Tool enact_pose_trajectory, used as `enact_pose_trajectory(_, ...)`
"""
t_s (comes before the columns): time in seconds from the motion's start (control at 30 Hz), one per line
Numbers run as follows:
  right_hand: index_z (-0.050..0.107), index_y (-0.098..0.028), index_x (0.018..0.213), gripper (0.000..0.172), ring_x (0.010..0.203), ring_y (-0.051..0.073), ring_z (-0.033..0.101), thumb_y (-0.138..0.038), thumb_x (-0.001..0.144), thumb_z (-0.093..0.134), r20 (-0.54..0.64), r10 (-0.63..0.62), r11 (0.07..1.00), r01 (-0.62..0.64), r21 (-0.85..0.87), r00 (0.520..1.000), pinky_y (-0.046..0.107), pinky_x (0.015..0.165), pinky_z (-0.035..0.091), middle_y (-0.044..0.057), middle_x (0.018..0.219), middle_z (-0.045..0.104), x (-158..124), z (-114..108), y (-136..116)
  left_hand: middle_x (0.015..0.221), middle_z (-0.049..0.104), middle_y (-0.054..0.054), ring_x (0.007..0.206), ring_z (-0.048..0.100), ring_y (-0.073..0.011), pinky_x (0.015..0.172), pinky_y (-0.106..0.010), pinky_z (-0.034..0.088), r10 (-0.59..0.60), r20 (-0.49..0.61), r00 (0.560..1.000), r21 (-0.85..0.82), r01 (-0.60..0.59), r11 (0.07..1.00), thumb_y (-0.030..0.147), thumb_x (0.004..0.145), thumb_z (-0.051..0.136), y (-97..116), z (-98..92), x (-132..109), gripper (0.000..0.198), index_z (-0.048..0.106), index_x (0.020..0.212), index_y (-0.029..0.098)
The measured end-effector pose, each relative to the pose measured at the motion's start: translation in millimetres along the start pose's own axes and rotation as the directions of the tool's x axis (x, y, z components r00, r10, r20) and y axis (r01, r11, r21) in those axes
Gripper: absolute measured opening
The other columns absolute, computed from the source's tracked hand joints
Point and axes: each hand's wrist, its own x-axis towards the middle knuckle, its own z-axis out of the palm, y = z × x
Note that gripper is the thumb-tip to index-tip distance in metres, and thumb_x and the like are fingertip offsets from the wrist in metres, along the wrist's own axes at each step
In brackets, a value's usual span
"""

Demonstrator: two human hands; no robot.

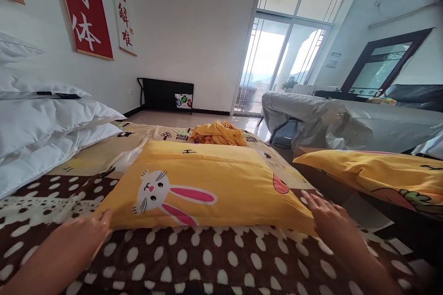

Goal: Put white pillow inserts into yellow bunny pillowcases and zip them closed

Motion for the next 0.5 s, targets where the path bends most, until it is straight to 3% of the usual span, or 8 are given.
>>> enact_pose_trajectory(0.07, 0.055, -0.018, 0.128, 0.044, 0.114, 0.025, 0.059, -0.017, 0.089, 0.035, -0.131, -0.022, 0.990, 0.040, 0.136, 0.991, 0.041, 0.093, 0.045, 0.011, 0.131, 0.059, 32, -27, -47, 0.089, 0.073, -0.014, 0.074, 0.068, -0.0296, 0.073, -0.046, 0.056, 0.097, -0.015, 0.995, 0.063, -0.096, 0.993, 0.034, 0.085, 0.027, 47, -36.4, 26, 0.054, 0.064, 0.121, 0.017)
enact_pose_trajectory(0.13, 0.046, -0.015, 0.137, 0.047, 0.125, 0.024, 0.050, -0.032, 0.095, 0.036, -0.189, -0.042, 0.950, 0.098, 0.297, 0.981, 0.040, 0.101, 0.041, 0.012, 0.139, 0.051, 67, -52, -101, 0.129, 0.060, -0.014, 0.113, 0.060, -0.0268, 0.097, -0.041, 0.048, 0.261, -0.114, 0.959, 0.052, -0.257, 0.965, 0.027, 0.086, 0.031, 91, -64.5, 62, 0.054, 0.054, 0.132, 0.014)
enact_pose_trajectory(0.2, 0.042, -0.013, 0.140, 0.050, 0.133, 0.023, 0.041, -0.037, 0.096, 0.034, -0.182, -0.041, 0.894, 0.118, 0.433, 0.982, 0.039, 0.106, 0.036, 0.012, 0.145, 0.043, 97, -68, -151, 0.143, 0.046, -0.013, 0.132, 0.044, -0.0227, 0.110, -0.040, 0.036, 0.295, -0.167, 0.941, 0.031, -0.294, 0.955, 0.020, 0.087, 0.027, 123, -76.0, 102, 0.055, 0.047, 0.137, 0.010)
enact_pose_trajectory(0.27, 0.035, -0.015, 0.145, 0.052, 0.139, 0.021, 0.032, -0.038, 0.097, 0.032, -0.130, -0.062, 0.839, 0.122, 0.531, 0.990, 0.039, 0.110, 0.031, 0.011, 0.150, 0.035, 119, -75, -190, 0.149, 0.037, -0.011, 0.139, 0.034, -0.0205, 0.114, -0.040, 0.029, 0.245, -0.205, 0.947, -0.039, -0.258, 0.965, 0.025, 0.092, 0.025, 140, -69.5, 137, 0.054, 0.041, 0.141, 0.011)
enact_pose_trajectory(0.37, 0.034, -0.019, 0.146, 0.055, 0.141, 0.022, 0.026, -0.044, 0.097, 0.030, -0.001, -0.117, 0.784, 0.093, 0.613, 0.993, 0.042, 0.112, 0.025, 0.009, 0.152, 0.031, 136, -66, -216, 0.151, 0.034, -0.008, 0.141, 0.029, -0.0225, 0.115, -0.046, 0.025, 0.132, -0.201, 0.971, -0.145, -0.163, 0.976, 0.040, 0.095, 0.026, 137, -39.2, 172, 0.055, 0.037, 0.144, 0.017)
enact_pose_trajectory(0.5, 0.036, -0.020, 0.145, 0.061, 0.142, 0.022, 0.024, -0.053, 0.096, 0.024, 0.134, -0.094, 0.805, -0.004, 0.593, 0.986, 0.045, 0.114, 0.017, 0.009, 0.152, 0.031, 141, -36, -191, 0.150, 0.035, -0.007, 0.140, 0.030, -0.0235, 0.116, -0.049, 0.022, 0.072, -0.226, 0.972, -0.207, -0.120, 0.971, 0.047, 0.093, 0.030, 95, -2.5, 186, 0.055, 0.041, 0.142, 0.023)
